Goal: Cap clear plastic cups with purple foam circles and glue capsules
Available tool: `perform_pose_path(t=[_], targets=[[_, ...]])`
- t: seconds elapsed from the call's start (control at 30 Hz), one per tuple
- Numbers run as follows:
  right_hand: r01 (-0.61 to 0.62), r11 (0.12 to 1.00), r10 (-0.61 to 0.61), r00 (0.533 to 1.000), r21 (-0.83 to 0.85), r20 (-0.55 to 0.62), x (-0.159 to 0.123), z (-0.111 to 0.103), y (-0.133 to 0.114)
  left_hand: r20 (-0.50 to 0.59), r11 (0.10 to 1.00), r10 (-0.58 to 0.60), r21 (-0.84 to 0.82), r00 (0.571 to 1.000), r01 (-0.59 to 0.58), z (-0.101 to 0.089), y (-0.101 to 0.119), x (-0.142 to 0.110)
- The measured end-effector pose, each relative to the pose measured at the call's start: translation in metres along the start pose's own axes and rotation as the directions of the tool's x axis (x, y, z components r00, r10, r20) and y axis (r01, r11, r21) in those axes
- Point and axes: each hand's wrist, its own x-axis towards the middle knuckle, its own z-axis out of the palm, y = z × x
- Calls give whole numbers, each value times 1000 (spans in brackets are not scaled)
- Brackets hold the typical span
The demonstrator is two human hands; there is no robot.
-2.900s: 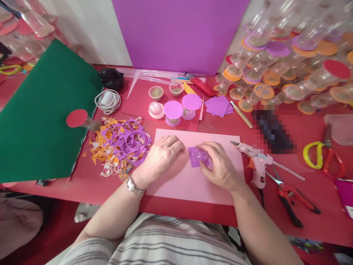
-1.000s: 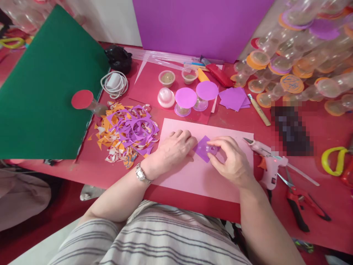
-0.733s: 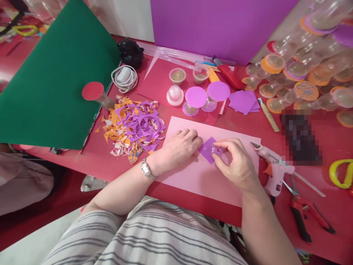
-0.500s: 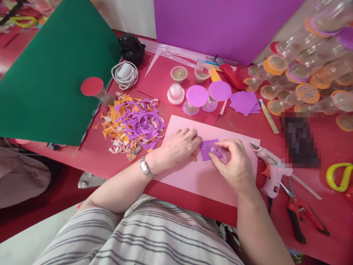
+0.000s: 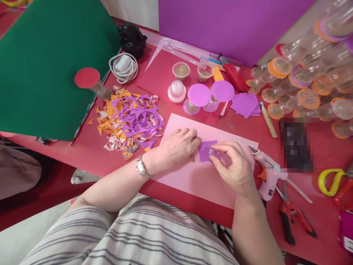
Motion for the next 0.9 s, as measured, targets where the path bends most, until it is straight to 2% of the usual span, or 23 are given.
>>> perform_pose_path(t=[0.33, 0.5, 0.7, 0.9], targets=[[-48, 997, 40, 994, -68, -104, -3, 10, -2, 3, 1000, -5, -9, 1000, 5, 0, -1, 0], [-46, 998, 42, 996, -47, -82, -4, 10, -1, -50, 1000, 18, 15, 999, -18, 3, -2, -1], [8, 999, -10, 999, -51, -34, -3, 5, 0, -51, 999, 15, 29, 999, -14, 5, -1, -1], [-31, 999, 31, 1000, -26, -5, -2, 4, 1, -65, 999, 15, 37, 998, -12, 6, -1, 0]])
